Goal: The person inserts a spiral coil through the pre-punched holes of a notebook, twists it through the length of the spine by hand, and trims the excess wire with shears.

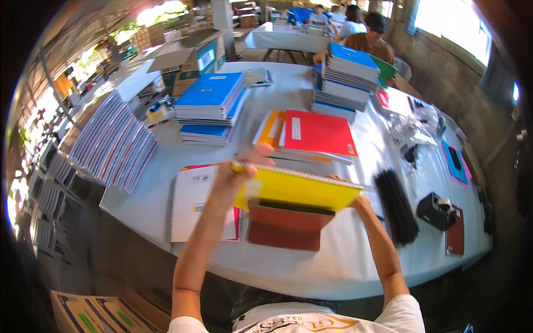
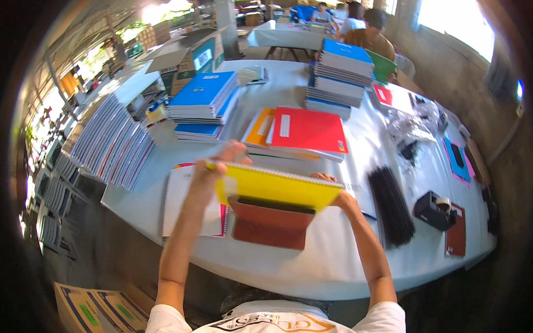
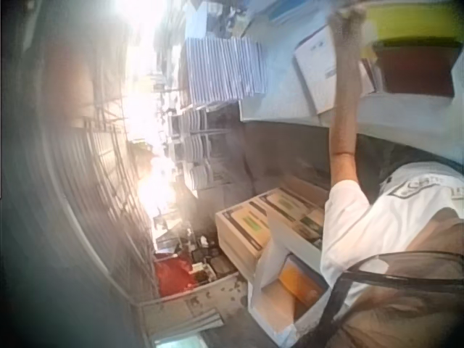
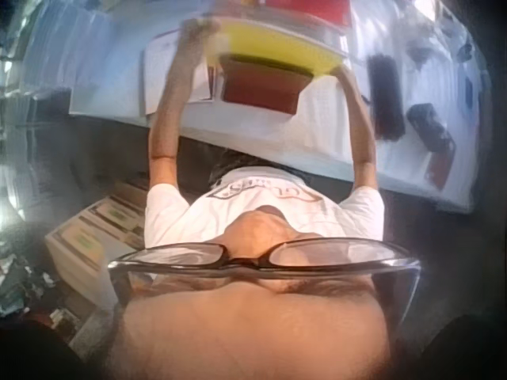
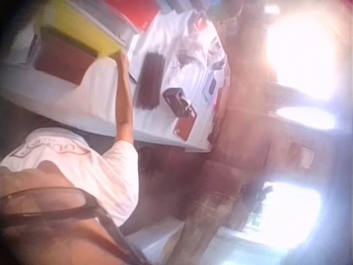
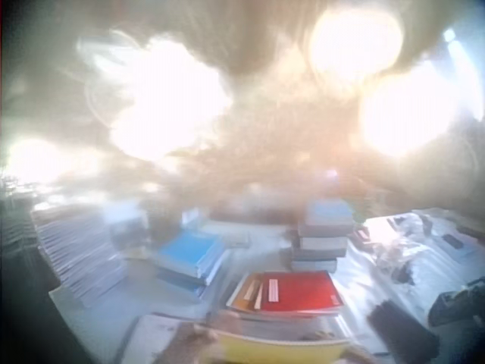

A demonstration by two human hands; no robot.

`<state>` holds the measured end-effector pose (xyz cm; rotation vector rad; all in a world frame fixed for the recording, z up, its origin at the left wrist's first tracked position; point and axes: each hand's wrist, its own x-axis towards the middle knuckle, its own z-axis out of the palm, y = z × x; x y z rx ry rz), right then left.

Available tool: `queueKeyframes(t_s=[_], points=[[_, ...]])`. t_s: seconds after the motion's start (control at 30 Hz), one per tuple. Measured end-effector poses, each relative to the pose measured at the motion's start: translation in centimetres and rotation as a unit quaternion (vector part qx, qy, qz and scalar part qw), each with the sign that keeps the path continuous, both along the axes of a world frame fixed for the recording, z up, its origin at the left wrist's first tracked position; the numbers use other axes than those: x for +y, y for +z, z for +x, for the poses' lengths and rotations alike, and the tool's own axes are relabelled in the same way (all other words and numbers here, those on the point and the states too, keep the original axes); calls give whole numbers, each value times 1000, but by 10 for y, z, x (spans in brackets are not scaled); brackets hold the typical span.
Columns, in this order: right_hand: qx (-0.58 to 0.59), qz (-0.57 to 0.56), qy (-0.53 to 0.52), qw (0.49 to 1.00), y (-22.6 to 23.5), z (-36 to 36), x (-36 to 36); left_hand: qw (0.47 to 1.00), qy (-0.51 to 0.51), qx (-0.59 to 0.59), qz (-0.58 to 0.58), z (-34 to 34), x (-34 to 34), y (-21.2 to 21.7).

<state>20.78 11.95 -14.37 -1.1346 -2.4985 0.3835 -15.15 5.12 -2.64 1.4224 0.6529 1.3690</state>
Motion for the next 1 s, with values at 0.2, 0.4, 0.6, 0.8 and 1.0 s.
queueKeyframes(t_s=[0.2, 0.4, 0.6, 0.8, 1.0], points=[[-165, 33, -314, 934, -8, 28, -98, 918, 226, 108, 307, -44, -46, 92], [-152, 121, -323, 926, -48, 45, -129, 768, 271, 482, 322, 77, -103, -33], [-76, 163, -313, 932, -34, 64, -164, 730, 258, 559, 297, 99, -116, -43], [181, 116, -159, 963, 52, -35, -228, 715, 286, 566, 293, 98, -116, -44], [220, 127, -144, 956, 64, -67, -232, 727, 280, 553, 295, 99, -113, -41]])
